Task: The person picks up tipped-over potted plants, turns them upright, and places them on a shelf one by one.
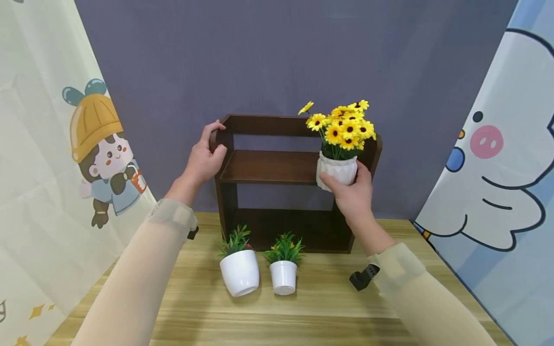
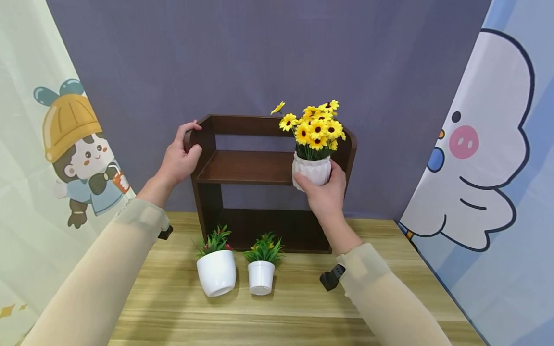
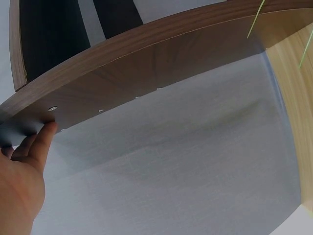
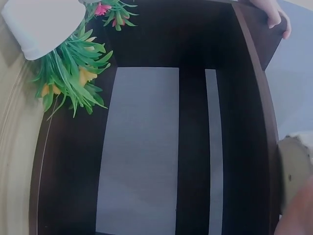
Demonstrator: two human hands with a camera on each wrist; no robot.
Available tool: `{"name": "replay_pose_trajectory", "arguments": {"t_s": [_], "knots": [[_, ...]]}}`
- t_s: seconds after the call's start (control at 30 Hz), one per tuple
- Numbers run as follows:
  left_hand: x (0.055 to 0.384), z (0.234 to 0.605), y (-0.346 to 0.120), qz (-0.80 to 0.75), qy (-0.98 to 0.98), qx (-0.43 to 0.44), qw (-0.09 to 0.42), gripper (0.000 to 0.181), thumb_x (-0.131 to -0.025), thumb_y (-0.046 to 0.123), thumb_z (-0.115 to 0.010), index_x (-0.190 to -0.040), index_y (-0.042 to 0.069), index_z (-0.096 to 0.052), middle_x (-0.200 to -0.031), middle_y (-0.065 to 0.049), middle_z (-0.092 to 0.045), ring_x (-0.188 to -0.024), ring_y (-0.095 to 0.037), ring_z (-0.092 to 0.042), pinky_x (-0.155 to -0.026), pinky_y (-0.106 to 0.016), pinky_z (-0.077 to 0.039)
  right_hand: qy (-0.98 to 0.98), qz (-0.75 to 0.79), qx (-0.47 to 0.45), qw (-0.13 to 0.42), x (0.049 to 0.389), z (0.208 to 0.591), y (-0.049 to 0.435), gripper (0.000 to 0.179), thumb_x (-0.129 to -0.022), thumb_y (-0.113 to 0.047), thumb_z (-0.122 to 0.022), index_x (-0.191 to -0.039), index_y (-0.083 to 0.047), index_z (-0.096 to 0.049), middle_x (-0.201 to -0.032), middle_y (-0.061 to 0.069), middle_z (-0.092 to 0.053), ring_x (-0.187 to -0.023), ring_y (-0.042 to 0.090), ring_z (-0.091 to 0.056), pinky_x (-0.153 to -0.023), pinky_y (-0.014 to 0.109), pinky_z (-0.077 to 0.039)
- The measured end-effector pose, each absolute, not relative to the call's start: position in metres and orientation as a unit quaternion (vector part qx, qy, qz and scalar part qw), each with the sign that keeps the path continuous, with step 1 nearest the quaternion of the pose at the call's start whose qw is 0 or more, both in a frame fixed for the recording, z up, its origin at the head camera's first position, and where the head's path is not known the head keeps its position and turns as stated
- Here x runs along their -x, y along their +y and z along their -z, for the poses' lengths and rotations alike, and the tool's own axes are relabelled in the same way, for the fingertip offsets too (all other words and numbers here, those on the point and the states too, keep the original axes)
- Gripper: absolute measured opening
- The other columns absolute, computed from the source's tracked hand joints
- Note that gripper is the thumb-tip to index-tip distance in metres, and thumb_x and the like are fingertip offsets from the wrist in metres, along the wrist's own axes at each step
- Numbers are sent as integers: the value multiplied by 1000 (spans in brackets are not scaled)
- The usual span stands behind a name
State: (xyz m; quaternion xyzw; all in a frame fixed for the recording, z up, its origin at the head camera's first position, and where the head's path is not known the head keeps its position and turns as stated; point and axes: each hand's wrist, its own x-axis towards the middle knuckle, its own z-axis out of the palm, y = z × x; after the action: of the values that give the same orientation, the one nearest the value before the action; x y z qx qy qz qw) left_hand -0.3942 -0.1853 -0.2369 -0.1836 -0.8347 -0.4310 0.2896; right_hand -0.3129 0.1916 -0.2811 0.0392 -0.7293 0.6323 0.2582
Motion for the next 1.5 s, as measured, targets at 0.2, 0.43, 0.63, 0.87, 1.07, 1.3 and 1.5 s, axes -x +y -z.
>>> {"name": "replay_pose_trajectory", "arguments": {"t_s": [0.2,0.43,0.63,0.87,1.07,1.3,1.5], "knots": [[394,238,-186,433,-835,179,287,50,-105,21,-49,-154,34,-45,-181,9,-32,-113,-40,-62,-85,-45,-50,-735,-613,-22,289,321,283,188,95,-87,-34,-94,-162,-7,-42,-152,14,-55,-130,26,-57,-112,45,-50],[393,237,-186,435,-833,182,289,50,-105,22,-49,-153,34,-46,-181,8,-32,-117,-41,-62,-88,-49,-51,-742,-600,-3,300,329,285,188,95,-88,-38,-92,-163,-8,-42,-155,15,-54,-135,30,-57,-115,50,-49],[392,237,-186,436,-831,182,292,50,-105,21,-49,-153,33,-46,-181,7,-32,-122,-40,-61,-92,-51,-51,-761,-567,31,313,334,286,186,100,-87,-48,-91,-165,-11,-40,-157,15,-54,-142,35,-51,-124,57,-36],[393,238,-186,436,-830,184,295,50,-106,20,-49,-154,33,-46,-181,8,-32,-122,-40,-61,-93,-51,-51,-770,-556,56,307,336,289,184,109,-83,-61,-89,-165,-15,-34,-157,16,-50,-145,38,-43,-125,61,-23],[392,238,-184,437,-830,181,295,50,-105,20,-51,-153,34,-47,-180,7,-34,-117,-41,-62,-90,-51,-51,-741,-592,20,316,332,295,184,100,-85,-41,-90,-162,-12,-33,-159,13,-42,-139,31,-46,-119,52,-39],[388,238,-185,435,-831,184,293,50,-104,21,-50,-153,33,-46,-181,7,-33,-110,-40,-63,-86,-47,-49,-750,-577,23,322,328,298,183,95,-86,-31,-85,-160,-9,-29,-159,17,-33,-137,31,-42,-116,49,-43],[386,237,-187,430,-834,189,289,51,-105,21,-48,-154,33,-45,-181,7,-32,-93,-37,-60,-79,-42,-45,-772,-542,32,330,327,298,183,97,-90,-36,-85,-164,-8,-31,-161,19,-40,-147,35,-40,-123,54,-39]]}}
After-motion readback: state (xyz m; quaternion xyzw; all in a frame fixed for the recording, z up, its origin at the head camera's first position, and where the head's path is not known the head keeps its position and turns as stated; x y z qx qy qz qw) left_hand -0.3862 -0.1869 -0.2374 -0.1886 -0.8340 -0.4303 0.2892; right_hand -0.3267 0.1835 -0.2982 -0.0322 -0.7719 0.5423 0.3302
